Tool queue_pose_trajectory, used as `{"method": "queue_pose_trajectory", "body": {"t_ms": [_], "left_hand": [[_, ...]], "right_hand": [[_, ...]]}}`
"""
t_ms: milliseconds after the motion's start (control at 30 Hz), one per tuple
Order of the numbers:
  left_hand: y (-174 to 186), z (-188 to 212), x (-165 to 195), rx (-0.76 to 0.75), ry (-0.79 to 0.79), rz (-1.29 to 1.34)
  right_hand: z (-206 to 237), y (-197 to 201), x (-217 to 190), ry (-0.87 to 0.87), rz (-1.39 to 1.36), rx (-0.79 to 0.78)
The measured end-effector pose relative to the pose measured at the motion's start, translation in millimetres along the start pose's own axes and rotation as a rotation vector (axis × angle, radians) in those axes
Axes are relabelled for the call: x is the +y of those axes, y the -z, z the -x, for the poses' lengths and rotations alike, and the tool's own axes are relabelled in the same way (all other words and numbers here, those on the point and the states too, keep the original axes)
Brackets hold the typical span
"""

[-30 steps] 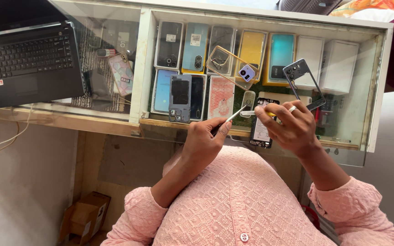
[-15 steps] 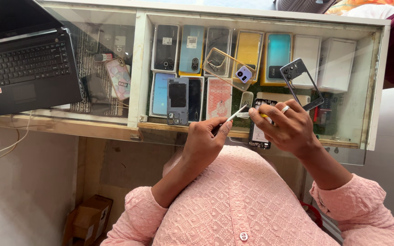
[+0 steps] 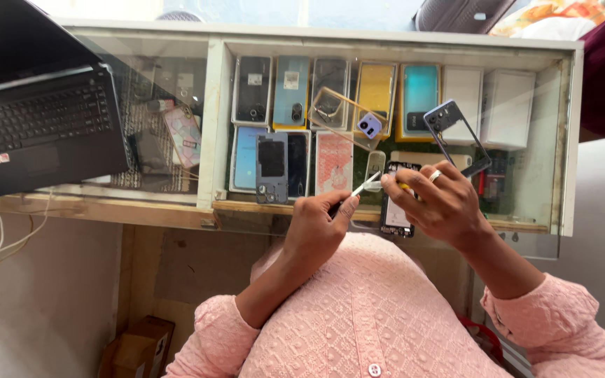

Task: The person holds a disassembled phone frame with a detached screen and works on its edge, using a small pry tool and tweezers to lift and adjust components around the frame. They repeatedly reposition the phone and continue prying along its side over the workbench.

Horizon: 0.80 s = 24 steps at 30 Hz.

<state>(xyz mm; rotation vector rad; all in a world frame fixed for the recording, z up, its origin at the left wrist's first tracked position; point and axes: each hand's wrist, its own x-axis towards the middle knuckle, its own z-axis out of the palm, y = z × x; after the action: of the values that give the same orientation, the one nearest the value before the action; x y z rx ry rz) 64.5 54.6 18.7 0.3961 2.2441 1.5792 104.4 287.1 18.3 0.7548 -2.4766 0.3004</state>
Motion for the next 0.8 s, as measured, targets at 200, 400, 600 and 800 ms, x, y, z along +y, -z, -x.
{"method": "queue_pose_trajectory", "body": {"t_ms": [200, 400, 600, 800], "left_hand": [[-0.6, -1.6, 0.9, -0.012, 0.020, -0.002], [-2.3, -0.7, 0.9, -0.015, -0.010, 0.012], [-1.2, -1.4, 1.0, -0.040, 0.013, 0.015], [-1.7, 0.5, 2.9, -0.047, -0.001, 0.018]], "right_hand": [[0.2, 2.6, -0.9, 0.013, -0.003, 0.022], [0.4, 4.9, 0.7, 0.013, 0.008, -0.009], [1.4, 5.8, 0.3, 0.011, 0.011, -0.019], [4.4, 2.8, 0.7, 0.013, 0.063, -0.066]]}}
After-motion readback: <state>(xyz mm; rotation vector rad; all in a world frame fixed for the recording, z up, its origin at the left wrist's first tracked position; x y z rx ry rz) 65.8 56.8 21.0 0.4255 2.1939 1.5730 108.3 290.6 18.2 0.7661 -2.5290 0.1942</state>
